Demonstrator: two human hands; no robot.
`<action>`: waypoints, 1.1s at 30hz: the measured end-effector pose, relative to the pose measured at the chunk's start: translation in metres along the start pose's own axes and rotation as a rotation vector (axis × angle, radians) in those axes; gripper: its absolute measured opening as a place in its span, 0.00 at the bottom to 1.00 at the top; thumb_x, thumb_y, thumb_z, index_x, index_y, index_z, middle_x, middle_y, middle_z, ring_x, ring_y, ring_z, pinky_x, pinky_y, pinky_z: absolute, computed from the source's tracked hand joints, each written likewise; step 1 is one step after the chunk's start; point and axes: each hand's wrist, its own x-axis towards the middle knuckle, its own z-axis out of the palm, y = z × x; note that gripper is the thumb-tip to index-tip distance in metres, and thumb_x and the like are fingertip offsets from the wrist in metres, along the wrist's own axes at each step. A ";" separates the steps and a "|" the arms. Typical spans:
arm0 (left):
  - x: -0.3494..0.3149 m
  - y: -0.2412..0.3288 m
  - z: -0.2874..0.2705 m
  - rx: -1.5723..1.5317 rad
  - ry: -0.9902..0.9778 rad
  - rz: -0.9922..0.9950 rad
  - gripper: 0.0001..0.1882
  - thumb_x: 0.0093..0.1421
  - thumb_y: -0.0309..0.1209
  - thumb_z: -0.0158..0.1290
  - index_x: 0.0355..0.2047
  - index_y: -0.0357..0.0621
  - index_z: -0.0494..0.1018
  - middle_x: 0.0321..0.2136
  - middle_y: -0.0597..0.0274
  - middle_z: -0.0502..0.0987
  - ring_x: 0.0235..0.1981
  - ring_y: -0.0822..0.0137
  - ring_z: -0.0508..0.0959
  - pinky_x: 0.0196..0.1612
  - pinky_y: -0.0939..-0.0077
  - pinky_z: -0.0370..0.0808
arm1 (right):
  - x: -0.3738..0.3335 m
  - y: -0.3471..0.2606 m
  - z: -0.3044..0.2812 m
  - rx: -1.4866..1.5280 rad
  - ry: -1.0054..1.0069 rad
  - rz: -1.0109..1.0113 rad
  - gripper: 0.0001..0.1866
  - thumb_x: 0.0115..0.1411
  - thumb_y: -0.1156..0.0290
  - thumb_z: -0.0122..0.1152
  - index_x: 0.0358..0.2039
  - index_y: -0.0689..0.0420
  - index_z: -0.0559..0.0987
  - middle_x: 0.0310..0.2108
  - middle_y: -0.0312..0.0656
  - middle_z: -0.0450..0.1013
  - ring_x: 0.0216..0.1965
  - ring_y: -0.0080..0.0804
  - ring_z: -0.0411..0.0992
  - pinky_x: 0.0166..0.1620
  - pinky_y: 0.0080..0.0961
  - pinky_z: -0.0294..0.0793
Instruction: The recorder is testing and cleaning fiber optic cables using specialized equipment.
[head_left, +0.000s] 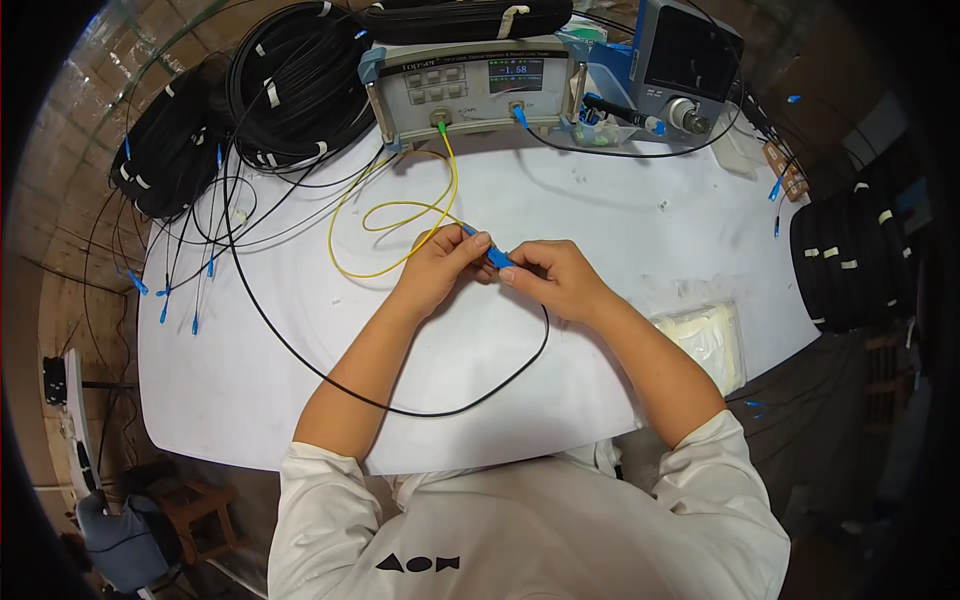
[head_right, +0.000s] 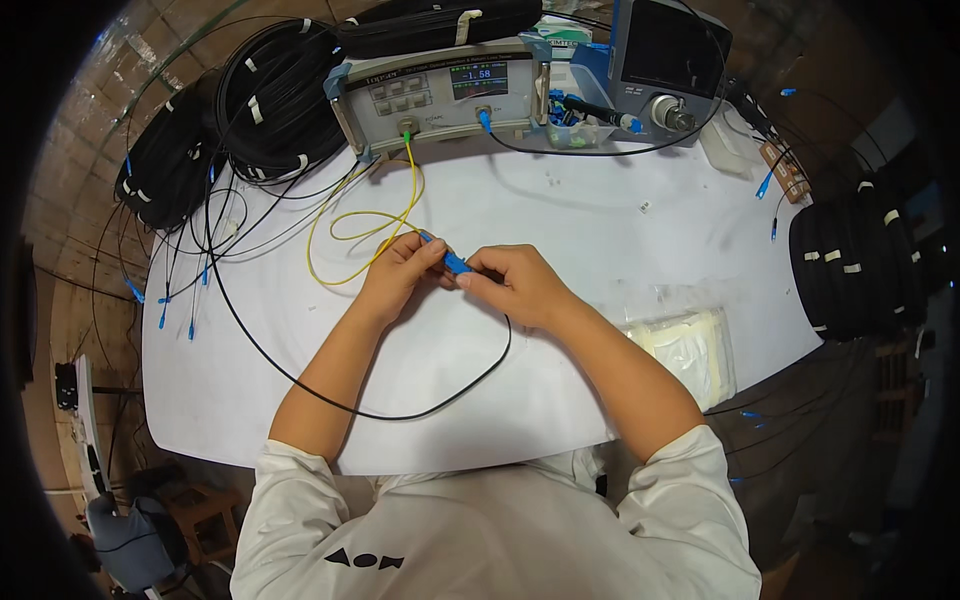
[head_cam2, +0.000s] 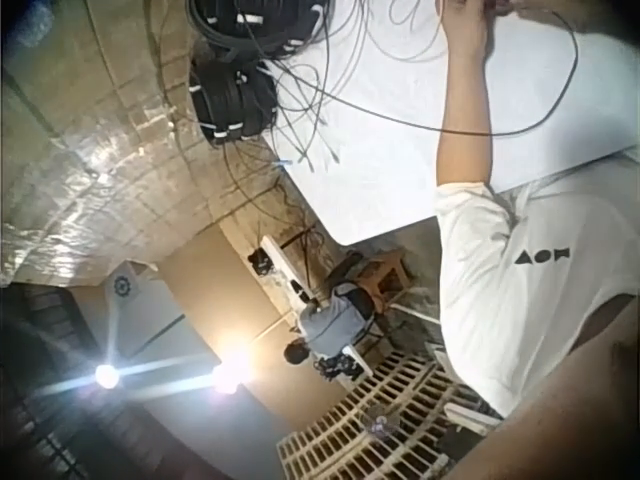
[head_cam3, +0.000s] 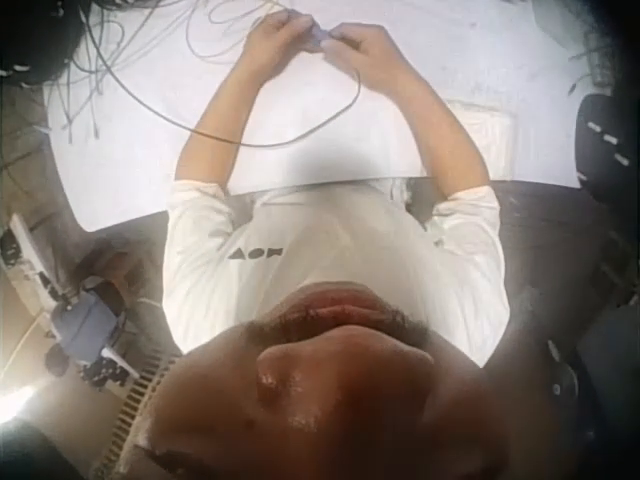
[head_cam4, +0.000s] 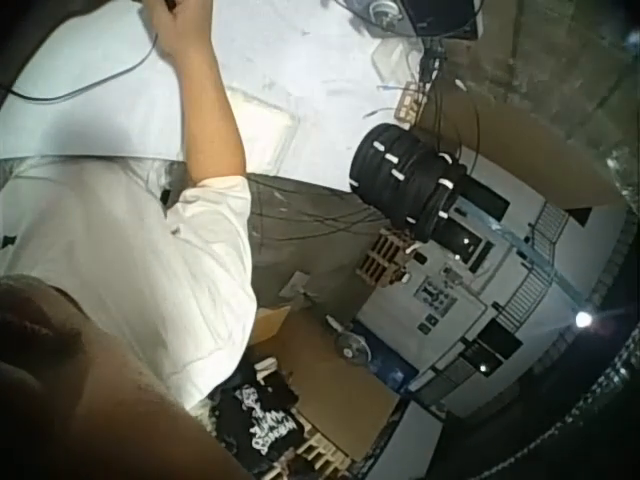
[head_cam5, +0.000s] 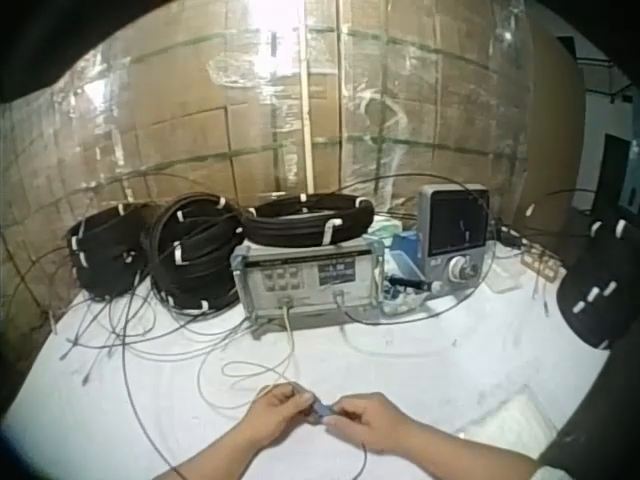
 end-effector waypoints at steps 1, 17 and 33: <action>0.000 0.000 0.002 0.027 0.036 0.007 0.13 0.65 0.37 0.56 0.37 0.36 0.74 0.31 0.58 0.80 0.30 0.70 0.79 0.37 0.76 0.78 | 0.001 0.000 0.000 -0.037 0.023 -0.001 0.12 0.60 0.65 0.64 0.32 0.62 0.81 0.23 0.40 0.75 0.24 0.23 0.69 0.30 0.24 0.69; 0.001 -0.005 0.004 0.017 0.022 0.060 0.14 0.67 0.36 0.54 0.44 0.36 0.71 0.35 0.60 0.78 0.34 0.70 0.80 0.37 0.78 0.79 | 0.007 0.002 0.003 -0.033 0.070 0.070 0.13 0.63 0.64 0.62 0.31 0.62 0.79 0.21 0.31 0.71 0.24 0.16 0.64 0.28 0.19 0.64; 0.002 -0.002 0.009 0.010 0.036 0.028 0.14 0.70 0.38 0.47 0.40 0.37 0.69 0.34 0.56 0.79 0.33 0.67 0.82 0.39 0.73 0.82 | 0.005 0.008 0.002 0.060 0.030 0.095 0.13 0.64 0.64 0.60 0.30 0.61 0.78 0.21 0.31 0.71 0.26 0.17 0.65 0.30 0.19 0.64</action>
